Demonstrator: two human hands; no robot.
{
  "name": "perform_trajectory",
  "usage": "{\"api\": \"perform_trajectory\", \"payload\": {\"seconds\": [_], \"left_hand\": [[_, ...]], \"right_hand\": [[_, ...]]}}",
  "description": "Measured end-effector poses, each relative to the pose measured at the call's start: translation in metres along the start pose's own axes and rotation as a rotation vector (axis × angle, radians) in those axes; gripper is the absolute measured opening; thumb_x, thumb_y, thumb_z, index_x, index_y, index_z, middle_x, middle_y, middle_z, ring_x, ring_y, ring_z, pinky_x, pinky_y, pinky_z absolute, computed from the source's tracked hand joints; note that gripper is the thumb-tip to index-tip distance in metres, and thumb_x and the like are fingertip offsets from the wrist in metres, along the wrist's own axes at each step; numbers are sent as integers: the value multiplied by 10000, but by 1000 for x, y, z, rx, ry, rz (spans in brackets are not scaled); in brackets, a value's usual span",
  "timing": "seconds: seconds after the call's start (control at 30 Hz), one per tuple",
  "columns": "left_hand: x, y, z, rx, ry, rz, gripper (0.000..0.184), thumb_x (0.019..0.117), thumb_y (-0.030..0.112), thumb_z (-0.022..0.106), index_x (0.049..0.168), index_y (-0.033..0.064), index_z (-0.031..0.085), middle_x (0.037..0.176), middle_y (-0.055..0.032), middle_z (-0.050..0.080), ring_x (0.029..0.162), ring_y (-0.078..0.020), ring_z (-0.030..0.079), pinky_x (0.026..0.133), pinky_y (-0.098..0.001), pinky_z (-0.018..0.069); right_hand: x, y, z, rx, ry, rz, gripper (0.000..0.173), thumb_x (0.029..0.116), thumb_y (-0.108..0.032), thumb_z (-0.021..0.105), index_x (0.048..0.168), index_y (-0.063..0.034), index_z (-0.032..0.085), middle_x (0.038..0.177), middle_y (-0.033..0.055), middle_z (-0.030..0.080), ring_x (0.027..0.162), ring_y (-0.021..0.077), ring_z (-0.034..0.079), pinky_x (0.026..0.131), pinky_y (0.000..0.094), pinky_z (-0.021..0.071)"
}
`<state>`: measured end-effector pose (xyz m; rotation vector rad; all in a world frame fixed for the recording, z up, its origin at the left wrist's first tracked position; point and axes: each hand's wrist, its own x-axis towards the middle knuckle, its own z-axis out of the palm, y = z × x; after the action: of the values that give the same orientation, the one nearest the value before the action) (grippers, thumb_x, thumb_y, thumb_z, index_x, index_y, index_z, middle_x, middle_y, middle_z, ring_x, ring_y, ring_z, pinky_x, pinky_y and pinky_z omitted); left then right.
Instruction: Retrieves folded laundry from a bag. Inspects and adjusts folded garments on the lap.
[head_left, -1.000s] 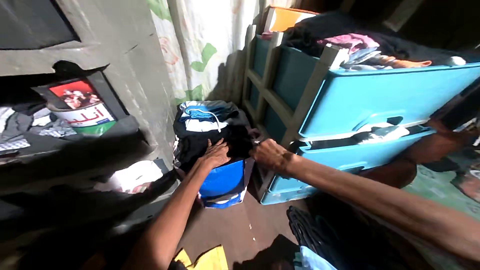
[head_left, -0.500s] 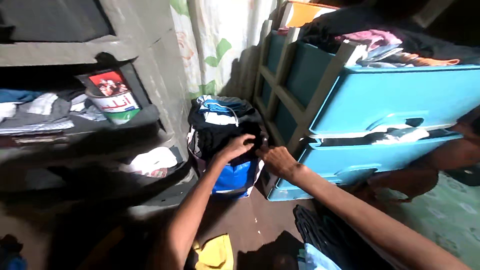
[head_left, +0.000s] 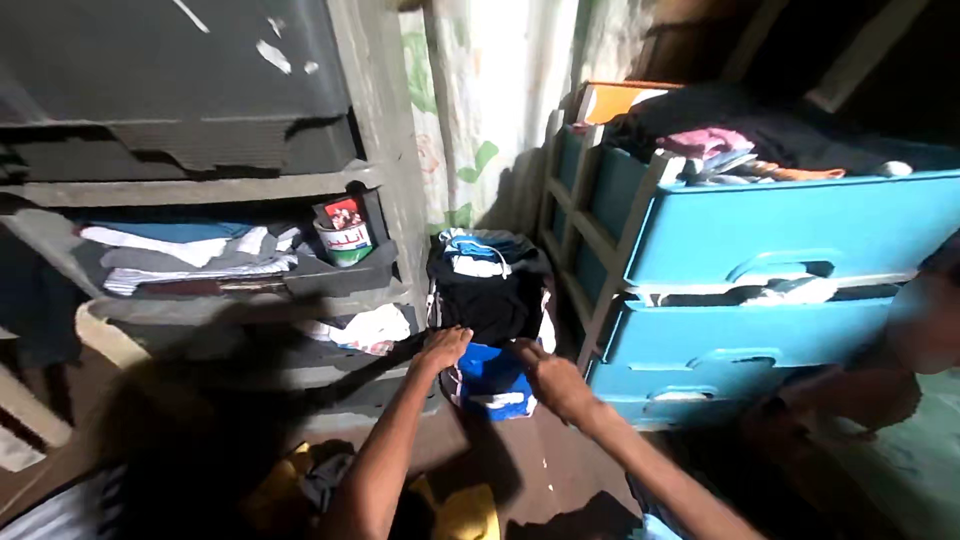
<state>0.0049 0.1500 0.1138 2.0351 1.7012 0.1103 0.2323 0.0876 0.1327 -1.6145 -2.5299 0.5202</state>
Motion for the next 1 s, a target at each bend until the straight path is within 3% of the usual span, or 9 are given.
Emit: {"api": "perform_trajectory", "payload": {"seconds": [0.13,0.27,0.4,0.53,0.67,0.73,0.8,0.9,1.0], "left_hand": [[-43,0,57,-105,320,53,539,1119,329,307,1576,50,367,1658,-194,276,1555,-365,206,1265,-525,130],[-161,6,134,-193,368,110,577,1086,341,433,1572,36,370,1652,-187,296,1546,-347,246,1258,-543,163],[-281,-7,207,-350,352,-25,604,1061,277,496,1537,-71,363,1584,-295,359,1486,-438,338,1235,-561,239],[-343,18,252,-683,377,-100,571,1040,138,470,1498,-171,323,1542,-360,368,1473,-392,369,1227,-435,282],[-328,71,261,-915,174,-25,707,1039,289,453,1556,-127,212,1579,-302,352,1494,-277,354,1218,-363,295],[-303,93,264,-1004,44,-20,748,1041,346,439,1594,-71,157,1596,-262,351,1474,-283,384,1184,-405,355],[-271,108,277,-1059,-38,-86,714,1041,327,438,1605,-28,183,1604,-243,350,1455,-311,407,1146,-472,396],[-244,122,294,-1059,-181,-246,660,1096,371,411,1621,35,195,1666,-185,246,1534,-276,264,1234,-477,262],[-242,122,317,-1031,-250,-347,647,1088,444,414,1609,85,277,1659,-138,287,1527,-254,279,1240,-496,250]], "right_hand": [[-92,-11,65,68,34,-91,471,1014,-200,596,1474,-111,551,1577,231,413,1213,467,618,961,600,526],[-175,23,119,152,-68,-3,513,986,-268,655,1440,-44,575,1533,295,439,1386,529,432,1140,713,276],[-253,83,121,390,407,284,510,997,-267,626,1366,83,587,1448,330,513,1369,509,467,1156,647,327],[-336,125,133,579,529,761,579,1072,-365,482,1505,18,452,1535,277,441,1436,425,414,1182,572,316],[-390,121,182,852,523,1057,661,1073,-409,478,1568,6,335,1594,267,353,1472,388,366,1197,556,304],[-400,107,204,1068,528,1147,625,1098,-417,402,1572,-16,326,1567,238,401,1427,341,425,1150,538,364],[-401,92,214,1221,585,1217,576,1114,-417,328,1531,-25,392,1462,180,527,1291,200,550,1083,403,453],[-393,68,203,1345,627,1309,499,1126,-376,297,1412,-24,505,1231,88,641,1016,40,615,896,250,513],[-393,76,210,1425,612,1315,524,1121,-426,267,1388,-67,540,1194,49,667,990,33,632,867,255,535]]}}
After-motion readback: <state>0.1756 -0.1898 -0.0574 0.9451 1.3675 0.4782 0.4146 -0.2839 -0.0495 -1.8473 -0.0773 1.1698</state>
